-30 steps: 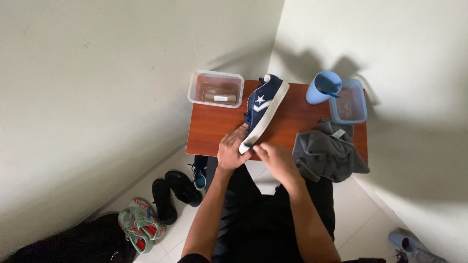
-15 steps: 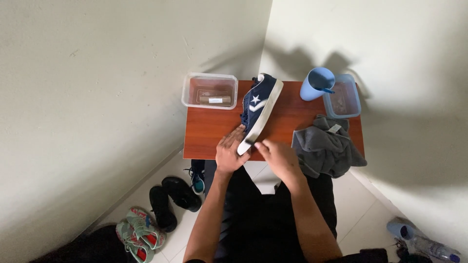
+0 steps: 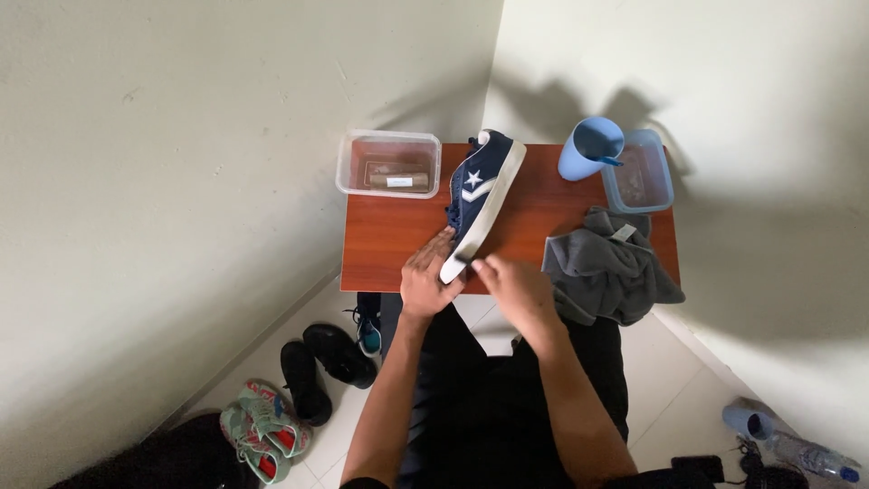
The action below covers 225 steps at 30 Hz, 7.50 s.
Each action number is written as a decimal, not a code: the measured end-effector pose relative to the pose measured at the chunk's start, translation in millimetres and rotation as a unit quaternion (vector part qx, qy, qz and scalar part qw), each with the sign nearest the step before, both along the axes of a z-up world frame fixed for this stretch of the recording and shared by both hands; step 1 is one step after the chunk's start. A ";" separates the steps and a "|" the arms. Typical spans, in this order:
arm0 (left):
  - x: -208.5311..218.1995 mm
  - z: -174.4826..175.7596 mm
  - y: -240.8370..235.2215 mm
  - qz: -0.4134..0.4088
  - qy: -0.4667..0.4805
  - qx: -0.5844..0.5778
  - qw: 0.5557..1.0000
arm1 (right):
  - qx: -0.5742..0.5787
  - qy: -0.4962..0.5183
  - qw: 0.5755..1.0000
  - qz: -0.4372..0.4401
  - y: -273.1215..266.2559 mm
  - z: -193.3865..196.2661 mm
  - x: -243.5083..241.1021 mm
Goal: The person scrubs the white rubber sole of a blue sneaker with a brush, then wipes the shoe with a gray cloth. The person is seated at a small wooden table with cleaning supplies nearby.
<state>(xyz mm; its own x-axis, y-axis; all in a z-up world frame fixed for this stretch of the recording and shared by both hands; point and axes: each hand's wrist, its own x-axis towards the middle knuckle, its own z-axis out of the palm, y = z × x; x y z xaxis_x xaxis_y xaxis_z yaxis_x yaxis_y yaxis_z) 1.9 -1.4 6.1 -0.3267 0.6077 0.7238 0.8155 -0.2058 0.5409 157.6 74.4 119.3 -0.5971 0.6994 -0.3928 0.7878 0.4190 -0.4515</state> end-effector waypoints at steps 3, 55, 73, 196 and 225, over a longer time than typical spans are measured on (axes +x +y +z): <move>0.4 -1.4 2.3 0.000 0.004 -0.005 1.000 | 0.037 0.037 0.995 -0.080 19.1 -15.2 5.0; -0.3 -5.7 -4.0 -0.005 -0.153 -0.042 0.987 | -0.094 0.115 0.989 -0.010 27.4 -3.6 0.8; -5.6 -7.1 2.0 0.020 -0.115 -0.035 0.993 | 0.085 0.063 0.979 0.175 129.8 -23.2 -153.9; -3.9 -0.2 -4.9 -0.054 -0.117 -0.047 0.991 | 0.112 0.619 0.771 -0.102 -17.9 -47.9 -48.2; -2.2 -9.1 -1.9 -0.048 -0.134 -0.026 0.990 | 0.223 0.478 0.849 0.016 62.1 -62.6 -44.9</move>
